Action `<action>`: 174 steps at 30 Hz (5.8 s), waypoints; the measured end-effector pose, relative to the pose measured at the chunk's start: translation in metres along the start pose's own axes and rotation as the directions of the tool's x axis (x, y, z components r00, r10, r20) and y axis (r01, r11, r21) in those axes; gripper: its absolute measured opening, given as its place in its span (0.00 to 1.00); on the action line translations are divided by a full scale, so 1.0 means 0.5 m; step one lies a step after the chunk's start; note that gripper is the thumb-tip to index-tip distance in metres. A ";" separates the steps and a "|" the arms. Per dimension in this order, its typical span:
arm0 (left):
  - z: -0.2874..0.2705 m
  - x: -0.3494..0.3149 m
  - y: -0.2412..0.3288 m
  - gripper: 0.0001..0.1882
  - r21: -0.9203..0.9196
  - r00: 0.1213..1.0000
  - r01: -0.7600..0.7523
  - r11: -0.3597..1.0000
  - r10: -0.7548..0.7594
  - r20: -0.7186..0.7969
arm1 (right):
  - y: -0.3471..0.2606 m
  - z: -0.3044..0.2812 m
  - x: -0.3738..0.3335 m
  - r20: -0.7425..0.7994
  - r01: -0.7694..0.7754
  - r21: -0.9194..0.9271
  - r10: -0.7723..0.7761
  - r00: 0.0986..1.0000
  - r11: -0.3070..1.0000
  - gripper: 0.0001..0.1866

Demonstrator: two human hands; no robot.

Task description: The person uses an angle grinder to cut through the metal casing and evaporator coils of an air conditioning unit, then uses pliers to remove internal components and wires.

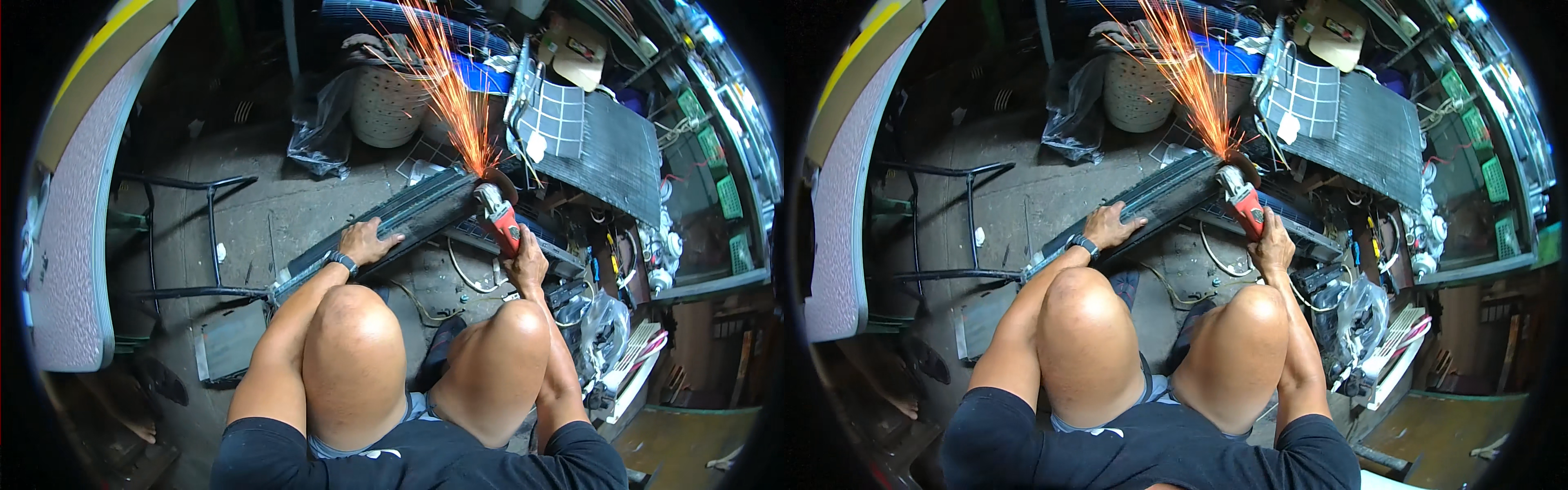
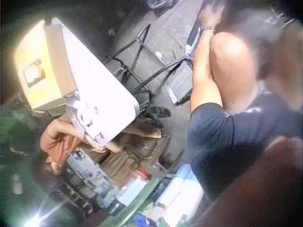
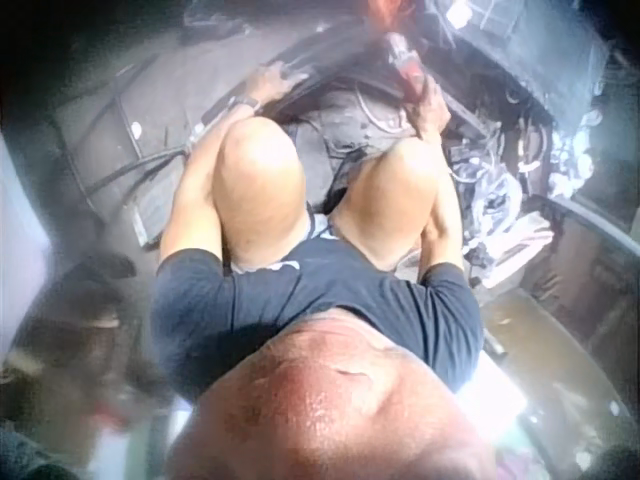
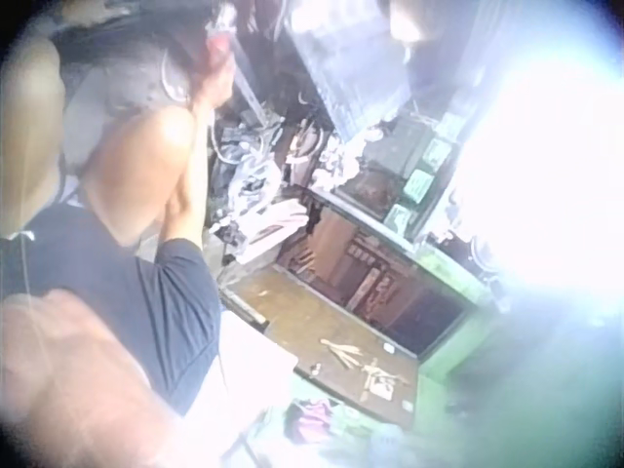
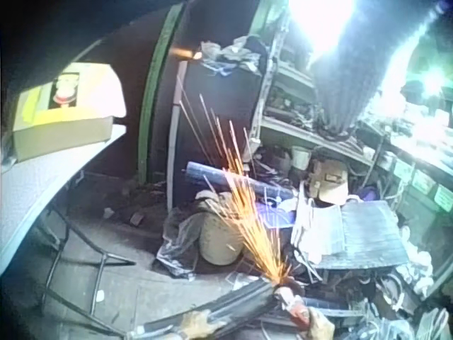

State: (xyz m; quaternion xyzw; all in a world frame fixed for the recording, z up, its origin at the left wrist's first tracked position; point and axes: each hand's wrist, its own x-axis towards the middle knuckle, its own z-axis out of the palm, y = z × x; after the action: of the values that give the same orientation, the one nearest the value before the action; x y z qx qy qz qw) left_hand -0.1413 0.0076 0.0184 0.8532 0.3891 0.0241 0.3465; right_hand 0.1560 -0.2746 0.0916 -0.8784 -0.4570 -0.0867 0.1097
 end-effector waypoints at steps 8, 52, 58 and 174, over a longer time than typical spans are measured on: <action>0.010 0.000 -0.041 0.43 -0.071 0.995 -0.060 0.996 0.054 -0.078 | -0.033 0.010 0.016 0.014 -0.016 -0.072 0.017 1.000 0.997 0.51; 0.038 0.003 -0.063 0.42 -0.002 0.976 -0.165 0.986 0.163 -0.143 | -0.025 0.021 0.021 0.083 -0.044 -0.146 0.057 0.995 0.988 0.52; 0.042 0.000 -0.064 0.41 0.014 0.972 -0.173 0.985 0.173 -0.160 | -0.039 0.015 0.020 0.106 -0.102 -0.146 0.119 0.987 0.984 0.52; -0.378 -0.160 0.482 0.48 -0.107 0.945 -0.307 0.946 0.291 -0.147 | -0.351 -0.321 0.172 0.345 -0.356 0.908 -0.089 0.934 -0.220 0.35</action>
State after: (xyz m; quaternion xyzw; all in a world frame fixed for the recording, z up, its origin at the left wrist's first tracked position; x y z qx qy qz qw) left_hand -0.0998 -0.0489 0.3270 0.8749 0.2742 0.1567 0.3673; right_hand 0.0520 -0.1529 0.2877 -0.5116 -0.2641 0.4393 0.6896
